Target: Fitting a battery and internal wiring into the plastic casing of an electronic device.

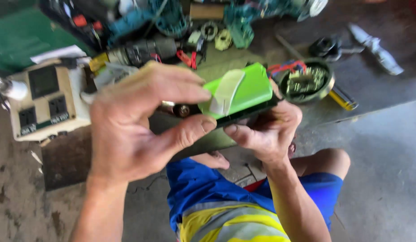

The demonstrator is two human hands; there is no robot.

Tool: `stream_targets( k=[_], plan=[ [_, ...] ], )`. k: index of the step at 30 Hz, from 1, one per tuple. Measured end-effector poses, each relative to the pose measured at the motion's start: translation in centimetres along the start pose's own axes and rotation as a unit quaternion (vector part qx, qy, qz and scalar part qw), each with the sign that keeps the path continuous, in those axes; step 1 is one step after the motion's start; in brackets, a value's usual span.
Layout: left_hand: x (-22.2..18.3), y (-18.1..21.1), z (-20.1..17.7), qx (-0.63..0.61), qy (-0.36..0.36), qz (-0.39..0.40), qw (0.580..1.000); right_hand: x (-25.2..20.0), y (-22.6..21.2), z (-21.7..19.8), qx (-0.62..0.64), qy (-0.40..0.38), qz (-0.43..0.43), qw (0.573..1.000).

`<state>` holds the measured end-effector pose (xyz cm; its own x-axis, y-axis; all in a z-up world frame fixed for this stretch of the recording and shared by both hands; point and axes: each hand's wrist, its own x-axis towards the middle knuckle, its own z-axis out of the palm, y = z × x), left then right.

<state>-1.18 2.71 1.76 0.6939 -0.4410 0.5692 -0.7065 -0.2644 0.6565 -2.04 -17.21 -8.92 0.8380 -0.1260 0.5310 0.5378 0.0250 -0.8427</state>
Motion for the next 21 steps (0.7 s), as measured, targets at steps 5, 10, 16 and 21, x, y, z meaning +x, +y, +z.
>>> stream_targets(
  k=[5, 10, 16, 21],
  plan=[
    [1.8, 2.7, -0.2, 0.064, 0.001, 0.002, 0.998, -0.1, 0.7, -0.8, 0.092, 0.012, 0.038, 0.995],
    [2.4, 3.1, -1.0, 0.121, -0.061, 0.016, 0.991, 0.6, 0.2, -1.2, 0.148, 0.023, 0.057, 0.987],
    [3.2, 4.1, 0.1, 0.156, -0.012, 0.036, 0.987, 1.9, -0.2, -1.1, 0.171, 0.012, 0.005, 0.985],
    [4.2, 5.0, 0.9, 0.155, 0.010, 0.029, 0.987, 2.4, 0.4, -1.4, 0.151, 0.027, -0.044, 0.987]
  ],
)
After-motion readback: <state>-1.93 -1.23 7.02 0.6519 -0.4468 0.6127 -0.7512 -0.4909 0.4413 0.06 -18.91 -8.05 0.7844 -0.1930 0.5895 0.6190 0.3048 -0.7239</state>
